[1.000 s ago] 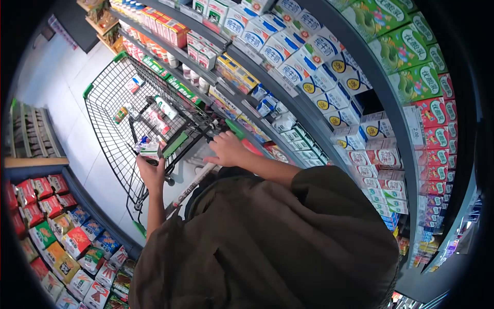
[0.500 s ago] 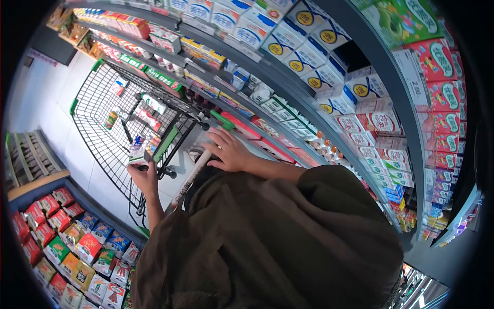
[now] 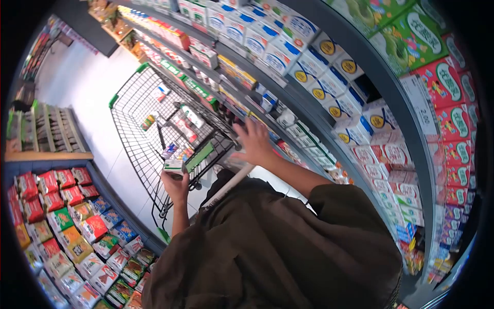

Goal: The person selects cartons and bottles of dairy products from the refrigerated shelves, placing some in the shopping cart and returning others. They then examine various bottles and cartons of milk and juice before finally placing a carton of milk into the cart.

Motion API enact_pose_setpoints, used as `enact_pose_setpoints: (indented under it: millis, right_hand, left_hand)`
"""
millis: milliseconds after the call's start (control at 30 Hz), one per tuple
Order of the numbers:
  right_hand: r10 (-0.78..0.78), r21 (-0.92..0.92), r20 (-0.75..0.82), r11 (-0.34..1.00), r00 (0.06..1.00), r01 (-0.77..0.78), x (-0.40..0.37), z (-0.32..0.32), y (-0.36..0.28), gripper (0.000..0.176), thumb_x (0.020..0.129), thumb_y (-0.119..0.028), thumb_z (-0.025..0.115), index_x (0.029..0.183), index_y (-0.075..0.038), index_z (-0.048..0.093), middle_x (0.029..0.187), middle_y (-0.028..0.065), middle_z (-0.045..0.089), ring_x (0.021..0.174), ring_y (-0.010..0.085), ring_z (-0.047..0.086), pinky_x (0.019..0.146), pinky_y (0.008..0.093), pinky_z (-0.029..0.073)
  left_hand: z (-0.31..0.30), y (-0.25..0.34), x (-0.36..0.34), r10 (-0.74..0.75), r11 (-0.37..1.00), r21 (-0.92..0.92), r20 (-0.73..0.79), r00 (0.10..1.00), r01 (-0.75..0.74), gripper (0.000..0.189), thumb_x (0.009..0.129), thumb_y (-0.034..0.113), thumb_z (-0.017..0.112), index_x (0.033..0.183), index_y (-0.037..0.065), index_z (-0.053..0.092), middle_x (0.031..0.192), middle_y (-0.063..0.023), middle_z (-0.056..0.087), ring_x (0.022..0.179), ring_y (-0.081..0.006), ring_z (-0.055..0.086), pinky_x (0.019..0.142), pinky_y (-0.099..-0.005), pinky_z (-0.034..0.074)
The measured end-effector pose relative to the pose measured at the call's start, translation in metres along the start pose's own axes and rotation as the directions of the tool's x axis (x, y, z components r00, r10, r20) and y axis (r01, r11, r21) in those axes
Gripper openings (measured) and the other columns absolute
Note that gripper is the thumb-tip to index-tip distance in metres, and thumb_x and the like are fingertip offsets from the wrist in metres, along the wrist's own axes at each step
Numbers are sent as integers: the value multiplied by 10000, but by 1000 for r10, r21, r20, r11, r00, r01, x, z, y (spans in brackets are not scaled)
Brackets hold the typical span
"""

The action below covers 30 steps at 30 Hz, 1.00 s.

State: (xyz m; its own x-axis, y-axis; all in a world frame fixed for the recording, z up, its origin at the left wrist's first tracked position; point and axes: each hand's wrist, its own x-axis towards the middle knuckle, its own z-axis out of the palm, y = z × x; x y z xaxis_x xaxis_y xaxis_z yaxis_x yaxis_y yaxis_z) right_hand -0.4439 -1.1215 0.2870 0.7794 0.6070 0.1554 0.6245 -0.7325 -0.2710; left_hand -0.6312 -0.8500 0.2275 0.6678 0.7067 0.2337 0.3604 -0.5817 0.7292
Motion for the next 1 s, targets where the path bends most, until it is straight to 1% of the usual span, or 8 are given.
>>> enact_pose_setpoints:
  millis: [33,100,133,167,267,367,867,1000]
  right_hand:
    - [141,43,148,988,979,-148,3,7,1,967,766,-616,763,1469,-73,383,1345,284,527,1242,455,542,1001,568,459]
    - [226,82,371,958,901,-275,17,16,5,935,806,-609,736,1461,-35,395,1228,288,611,1131,447,622,913,538,514]
    - [263,85,479,936,838,-342,23,22,7,921,827,-606,723,1457,-16,401,1170,290,652,1075,442,662,870,522,541]
    - [199,84,320,968,926,-237,18,34,10,788,875,-572,688,1342,26,474,982,261,716,920,437,708,784,520,560]
    - [213,135,430,946,878,-296,33,27,8,683,899,-556,665,1230,24,526,963,271,713,918,449,700,796,528,554]
    - [198,163,377,948,905,-275,43,37,7,624,921,-552,638,1154,18,537,915,262,712,892,461,696,784,544,548]
    - [211,98,366,960,906,-263,145,56,-26,625,957,-559,573,1192,20,546,930,291,706,896,477,697,790,568,552]
    - [245,59,447,952,861,-301,168,59,-41,658,966,-579,540,1240,19,520,951,299,702,916,484,693,801,576,547]
  left_hand:
    - [2,-4,-1,4,1000,-16,-4,1000,-4,597,756,193,853,1188,-34,509,1024,-187,621,898,-313,669,804,-396,537]
    - [-1,-2,1,34,999,27,-14,999,-33,570,759,211,846,1171,-17,524,1016,-187,612,892,-325,669,803,-407,538]
    - [-5,7,3,-45,998,46,33,998,43,565,741,185,830,1165,-24,520,1032,-207,604,912,-371,642,838,-429,520]
    - [-7,7,6,-26,999,45,13,1000,26,566,741,181,823,1172,-23,518,1034,-212,604,919,-378,643,839,-433,519]
    - [-3,2,15,25,998,52,-46,999,-23,579,741,211,826,1178,-18,523,1018,-208,604,906,-385,643,811,-445,523]
    - [0,-8,25,8,998,56,-59,998,-5,609,740,232,828,1200,-18,516,1015,-206,607,902,-389,641,803,-450,522]
    - [-2,-37,130,-80,997,13,0,997,80,657,736,229,805,1248,-24,481,1049,-230,611,947,-408,644,815,-454,522]
    - [-3,-62,155,-64,998,4,22,998,64,676,722,232,818,1249,-27,484,1033,-228,617,945,-411,645,814,-458,522]
